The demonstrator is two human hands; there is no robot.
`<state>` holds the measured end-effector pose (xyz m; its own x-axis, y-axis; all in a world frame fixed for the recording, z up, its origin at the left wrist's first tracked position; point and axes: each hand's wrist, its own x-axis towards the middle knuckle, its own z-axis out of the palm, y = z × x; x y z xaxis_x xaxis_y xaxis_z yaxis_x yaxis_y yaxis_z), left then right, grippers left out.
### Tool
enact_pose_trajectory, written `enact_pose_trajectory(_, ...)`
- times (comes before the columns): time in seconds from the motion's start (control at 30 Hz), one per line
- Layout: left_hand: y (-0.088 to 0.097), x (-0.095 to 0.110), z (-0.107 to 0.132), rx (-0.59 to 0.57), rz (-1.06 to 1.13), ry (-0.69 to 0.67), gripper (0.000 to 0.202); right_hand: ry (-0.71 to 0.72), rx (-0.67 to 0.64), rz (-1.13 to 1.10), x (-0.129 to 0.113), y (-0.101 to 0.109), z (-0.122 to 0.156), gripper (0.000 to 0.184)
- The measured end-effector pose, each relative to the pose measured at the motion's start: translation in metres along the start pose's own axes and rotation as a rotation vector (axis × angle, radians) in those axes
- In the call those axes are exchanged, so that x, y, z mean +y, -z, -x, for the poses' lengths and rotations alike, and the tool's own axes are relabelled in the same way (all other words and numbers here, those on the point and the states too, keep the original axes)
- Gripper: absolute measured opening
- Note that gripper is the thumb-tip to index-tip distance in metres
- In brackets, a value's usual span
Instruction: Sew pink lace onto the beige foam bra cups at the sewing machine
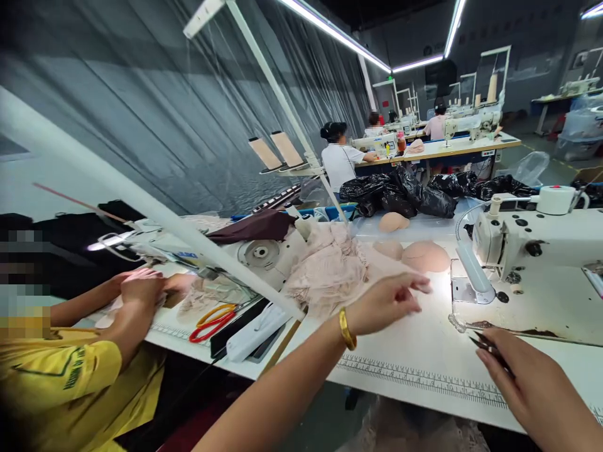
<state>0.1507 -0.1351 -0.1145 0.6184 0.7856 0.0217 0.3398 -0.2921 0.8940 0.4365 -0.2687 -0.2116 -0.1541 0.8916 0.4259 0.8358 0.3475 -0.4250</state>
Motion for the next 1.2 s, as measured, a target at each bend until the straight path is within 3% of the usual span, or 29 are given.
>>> enact_pose_trajectory(0.07,-0.035,-0.019,-0.001,-0.146,0.065,0.097,0.045,0.137,0.049,0.051,-0.018,-0.007,-0.015,0.021)
enact_pose_trajectory(0.17,-0.058,-0.035,-0.002,-0.190,0.271,0.161,0.062,0.267,0.092,0.234,-0.035,-0.016,-0.028,0.020)
enact_pose_trajectory(0.27,-0.060,-0.039,-0.002,-0.211,0.388,0.165,0.065,0.298,0.095,0.369,-0.039,-0.022,-0.033,0.023)
enact_pose_trajectory(0.47,-0.068,-0.035,0.001,-0.228,0.370,0.167,0.066,0.299,0.157,0.360,-0.053,-0.033,-0.039,0.029)
enact_pose_trajectory(0.53,-0.061,-0.031,0.004,-0.228,0.299,0.144,0.069,0.264,0.134,0.336,-0.051,-0.029,-0.036,0.028)
enact_pose_trajectory(0.6,-0.039,-0.025,0.011,-0.235,0.172,0.110,0.072,0.192,0.091,0.323,-0.036,-0.018,-0.026,0.028)
enact_pose_trajectory(0.67,-0.005,-0.019,0.022,-0.142,-0.034,0.085,0.066,0.115,0.060,0.383,-0.007,-0.002,-0.013,0.028)
enact_pose_trajectory(0.7,0.013,-0.016,0.028,0.006,-0.177,0.082,0.057,0.062,0.081,0.470,0.010,0.007,-0.006,0.033)
enact_pose_trajectory(0.77,0.044,-0.011,0.040,0.426,-0.453,0.061,0.039,0.097,0.085,0.589,0.041,0.021,0.004,0.042)
enact_pose_trajectory(0.8,0.052,-0.010,0.046,0.555,-0.525,0.055,0.033,0.149,0.088,0.614,0.052,0.024,0.006,0.044)
enact_pose_trajectory(0.83,0.054,-0.009,0.050,0.605,-0.563,0.058,0.027,0.198,0.084,0.610,0.057,0.024,0.006,0.042)
enact_pose_trajectory(0.87,0.050,-0.009,0.053,0.555,-0.566,0.074,0.025,0.254,0.070,0.580,0.057,0.019,0.004,0.039)
enact_pose_trajectory(0.9,0.040,-0.009,0.055,0.431,-0.543,0.097,0.028,0.310,0.052,0.533,0.051,0.011,0.002,0.037)
enact_pose_trajectory(0.97,0.008,-0.013,0.055,0.100,-0.477,0.153,0.040,0.413,0.005,0.419,0.024,-0.011,-0.004,0.038)
enact_pose_trajectory(1.0,-0.011,-0.016,0.054,0.001,-0.444,0.168,0.040,0.471,-0.008,0.354,0.005,-0.023,-0.007,0.043)
enact_pose_trajectory(1.07,-0.045,-0.024,0.050,-0.012,-0.443,0.189,0.034,0.529,0.009,0.169,-0.034,-0.040,-0.010,0.042)
enact_pose_trajectory(1.1,-0.058,-0.029,0.049,0.024,-0.458,0.186,0.028,0.559,-0.043,0.044,-0.050,-0.044,-0.011,0.039)
enact_pose_trajectory(1.2,-0.075,-0.041,0.048,0.107,-0.412,0.117,0.003,0.584,-0.202,-0.221,-0.076,-0.036,-0.020,0.033)
